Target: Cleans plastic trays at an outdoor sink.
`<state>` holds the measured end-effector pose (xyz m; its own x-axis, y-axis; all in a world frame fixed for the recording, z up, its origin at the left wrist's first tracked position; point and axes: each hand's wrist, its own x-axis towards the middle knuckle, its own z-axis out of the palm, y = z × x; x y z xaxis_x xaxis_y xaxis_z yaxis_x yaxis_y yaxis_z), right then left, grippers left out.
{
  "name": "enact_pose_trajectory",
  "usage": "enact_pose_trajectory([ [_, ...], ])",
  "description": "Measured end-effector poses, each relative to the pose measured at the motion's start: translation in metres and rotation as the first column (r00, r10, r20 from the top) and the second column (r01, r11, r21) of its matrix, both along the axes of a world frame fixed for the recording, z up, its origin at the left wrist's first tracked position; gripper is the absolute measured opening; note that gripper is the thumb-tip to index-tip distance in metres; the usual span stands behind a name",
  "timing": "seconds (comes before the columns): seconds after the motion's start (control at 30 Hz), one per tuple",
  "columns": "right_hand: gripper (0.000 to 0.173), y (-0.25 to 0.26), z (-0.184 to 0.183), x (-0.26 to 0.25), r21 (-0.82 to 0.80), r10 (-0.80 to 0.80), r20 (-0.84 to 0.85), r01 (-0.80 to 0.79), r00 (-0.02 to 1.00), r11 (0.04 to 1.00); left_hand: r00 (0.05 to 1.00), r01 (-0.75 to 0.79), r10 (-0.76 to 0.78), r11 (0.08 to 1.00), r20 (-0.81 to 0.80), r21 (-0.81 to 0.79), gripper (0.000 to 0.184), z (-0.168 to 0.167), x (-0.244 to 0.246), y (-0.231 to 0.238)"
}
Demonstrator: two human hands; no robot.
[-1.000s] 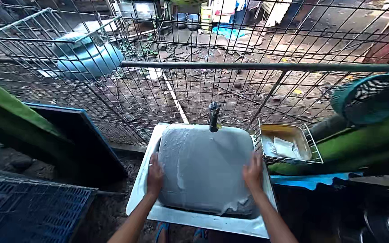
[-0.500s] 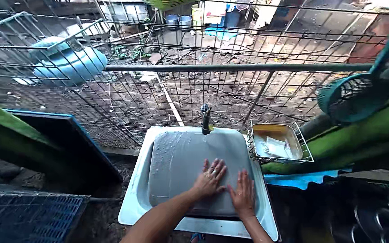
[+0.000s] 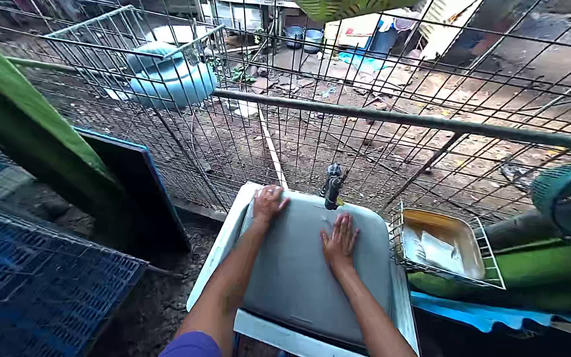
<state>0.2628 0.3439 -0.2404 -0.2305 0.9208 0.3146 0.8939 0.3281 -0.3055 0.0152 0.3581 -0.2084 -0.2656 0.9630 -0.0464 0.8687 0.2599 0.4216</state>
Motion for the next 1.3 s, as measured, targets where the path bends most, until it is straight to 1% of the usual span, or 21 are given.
enact_pose_trajectory([
  [0.07,0.059,0.016,0.005,-0.015,0.02,0.006,-0.178,-0.002,0.984,1.0,0.967,-0.175,0.167,0.984,0.19,0.027,0.058,-0.013,-0.027,-0.027],
  [0.1,0.047,0.02,0.013,-0.02,0.024,-0.009,-0.379,0.02,0.926,1.0,0.91,-0.252,0.226,0.967,0.347,0.029,0.057,-0.02,-0.036,-0.042],
  [0.13,0.038,0.023,0.025,-0.026,-0.019,-0.063,-0.61,0.064,0.79,0.998,0.83,-0.315,0.263,0.949,0.492,0.024,0.055,-0.028,-0.04,-0.056],
  [0.17,0.035,0.025,0.04,-0.033,-0.129,-0.17,-0.803,0.113,0.571,0.985,0.746,-0.355,0.275,0.935,0.606,0.013,0.053,-0.035,-0.041,-0.069],
  [0.2,0.033,0.029,0.057,-0.042,-0.295,-0.321,-0.903,0.131,0.285,0.947,0.684,-0.368,0.27,0.93,0.678,0.001,0.052,-0.04,-0.042,-0.081],
  [0.23,0.03,0.033,0.07,-0.049,-0.439,-0.445,-0.895,0.107,0.042,0.892,0.639,-0.374,0.278,0.927,0.717,-0.026,0.051,-0.046,-0.041,-0.094],
  [0.27,0.027,0.036,0.077,-0.054,-0.53,-0.521,-0.845,0.05,-0.122,0.847,0.607,-0.381,0.307,0.922,0.733,-0.07,0.051,-0.051,-0.041,-0.106],
  [0.33,0.026,0.042,0.081,-0.059,-0.575,-0.586,-0.744,-0.14,-0.321,0.806,0.558,-0.414,0.416,0.89,0.718,-0.193,0.049,-0.057,-0.041,-0.122],
  [0.4,0.037,0.047,0.084,-0.067,-0.541,-0.626,-0.638,-0.318,-0.448,0.779,0.551,-0.473,0.499,0.847,0.669,-0.242,0.048,-0.058,-0.038,-0.129],
  [0.43,0.04,0.047,0.084,-0.071,-0.512,-0.635,-0.603,-0.377,-0.483,0.772,0.592,-0.502,0.495,0.844,0.636,-0.188,0.047,-0.056,-0.033,-0.133],
  [0.5,0.041,0.047,0.08,-0.078,-0.455,-0.627,-0.576,-0.432,-0.524,0.779,0.762,-0.481,0.347,0.869,0.547,0.118,0.043,-0.053,-0.014,-0.14],
  [0.57,0.032,0.045,0.072,-0.086,-0.423,-0.614,-0.623,-0.451,-0.485,0.786,0.939,-0.262,0.13,0.869,0.317,0.419,0.044,-0.058,0.011,-0.139],
  [0.63,0.031,0.042,0.07,-0.097,-0.457,-0.622,-0.74,-0.487,-0.255,0.744,0.99,0.038,-0.103,0.848,0.093,0.529,0.043,-0.058,0.043,-0.131],
  [0.7,0.033,0.035,0.081,-0.114,-0.556,-0.636,-0.771,-0.516,0.028,0.651,0.957,0.261,-0.289,0.852,-0.008,0.454,0.045,-0.053,0.075,-0.122],
  [0.8,0.035,0.024,0.112,-0.133,-0.69,-0.59,-0.72,-0.462,0.365,0.556,0.917,0.382,-0.39,0.8,-0.082,0.463,0.04,-0.047,0.087,-0.089],
  [0.87,0.036,0.018,0.126,-0.133,-0.713,-0.556,-0.701,-0.408,0.448,0.57,0.899,0.405,-0.438,0.838,0.008,0.366,0.045,-0.029,0.069,-0.064],
  [0.93,0.034,0.015,0.124,-0.122,-0.687,-0.583,-0.726,-0.37,0.365,0.625,0.895,0.397,-0.437,0.872,0.088,0.286,0.05,-0.008,0.043,-0.04],
  [1.03,0.031,0.017,0.108,-0.098,-0.662,-0.659,-0.743,-0.267,0.116,0.7,0.946,0.29,-0.311,0.938,0.091,0.191,0.057,-0.001,-0.002,-0.008],
  [1.13,0.027,0.021,0.092,-0.081,-0.657,-0.676,-0.728,-0.167,-0.113,0.735,0.933,0.147,-0.154,0.988,0.326,0.044,0.051,0.001,-0.051,0.003],
  [1.23,0.028,0.024,0.082,-0.073,-0.632,-0.632,-0.711,-0.114,-0.307,0.766,0.717,-0.023,-0.04,0.997,0.696,0.08,0.047,-0.035,-0.082,-0.017],
  [1.3,0.025,0.029,0.078,-0.071,-0.602,-0.588,-0.705,-0.102,-0.396,0.792,0.605,-0.103,0.069,0.995,0.793,-0.009,0.048,-0.056,-0.087,-0.043],
])
